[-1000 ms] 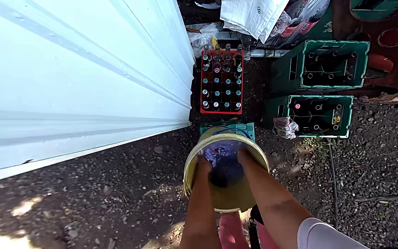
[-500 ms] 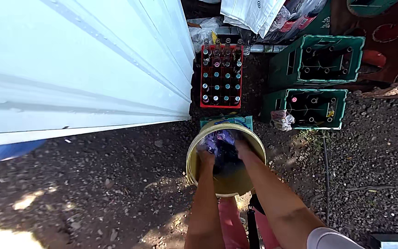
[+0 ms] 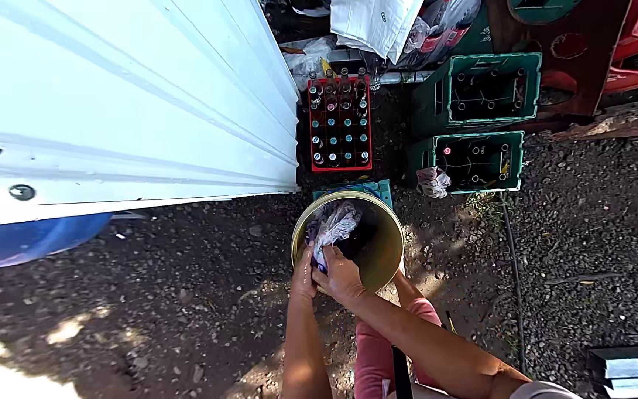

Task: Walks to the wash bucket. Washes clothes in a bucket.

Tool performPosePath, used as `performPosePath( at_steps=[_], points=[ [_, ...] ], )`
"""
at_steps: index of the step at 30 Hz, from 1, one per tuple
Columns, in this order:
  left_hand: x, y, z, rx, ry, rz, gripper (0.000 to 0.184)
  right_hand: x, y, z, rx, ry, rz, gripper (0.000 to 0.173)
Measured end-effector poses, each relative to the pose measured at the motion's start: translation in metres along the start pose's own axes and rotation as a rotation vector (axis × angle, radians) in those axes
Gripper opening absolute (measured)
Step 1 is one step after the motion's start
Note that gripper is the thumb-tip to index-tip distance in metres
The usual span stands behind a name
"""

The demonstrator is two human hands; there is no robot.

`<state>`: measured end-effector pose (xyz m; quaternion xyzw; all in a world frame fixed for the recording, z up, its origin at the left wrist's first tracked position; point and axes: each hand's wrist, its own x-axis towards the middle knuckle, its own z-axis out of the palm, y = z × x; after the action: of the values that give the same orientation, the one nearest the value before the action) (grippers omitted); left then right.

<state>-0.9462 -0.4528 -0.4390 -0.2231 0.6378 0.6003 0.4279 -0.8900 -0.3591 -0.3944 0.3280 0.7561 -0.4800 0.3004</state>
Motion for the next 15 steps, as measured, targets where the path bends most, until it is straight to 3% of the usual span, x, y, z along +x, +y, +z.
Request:
performPosePath(
  at_steps=[5, 8, 11, 13, 15],
  points=[
    [-0.008, 0.013, 0.005, 0.245, 0.01, 0.241, 0.055, -0.009, 0.016, 0.007, 0.107, 0.074, -0.277, 0.072],
    [-0.005, 0.015, 0.018, 0.521, 0.065, 0.332, 0.058, 0.018, 0.027, -0.019, 0.147, 0.048, -0.183, 0.066],
    [0.01, 0.007, 0.042, 1.1, 0.06, 0.088, 0.079, 0.071, 0.063, -0.048, 0.116, -0.003, 0.187, 0.061],
    [0.032, -0.02, 0.058, 1.232, -0.011, -0.067, 0.108, 0.097, 0.09, -0.058, 0.062, 0.069, 0.338, 0.056],
    [0.058, -0.052, 0.061, 1.298, -0.006, -0.155, 0.131, 0.114, 0.113, -0.055, 0.071, 0.165, 0.351, 0.049]
  ],
)
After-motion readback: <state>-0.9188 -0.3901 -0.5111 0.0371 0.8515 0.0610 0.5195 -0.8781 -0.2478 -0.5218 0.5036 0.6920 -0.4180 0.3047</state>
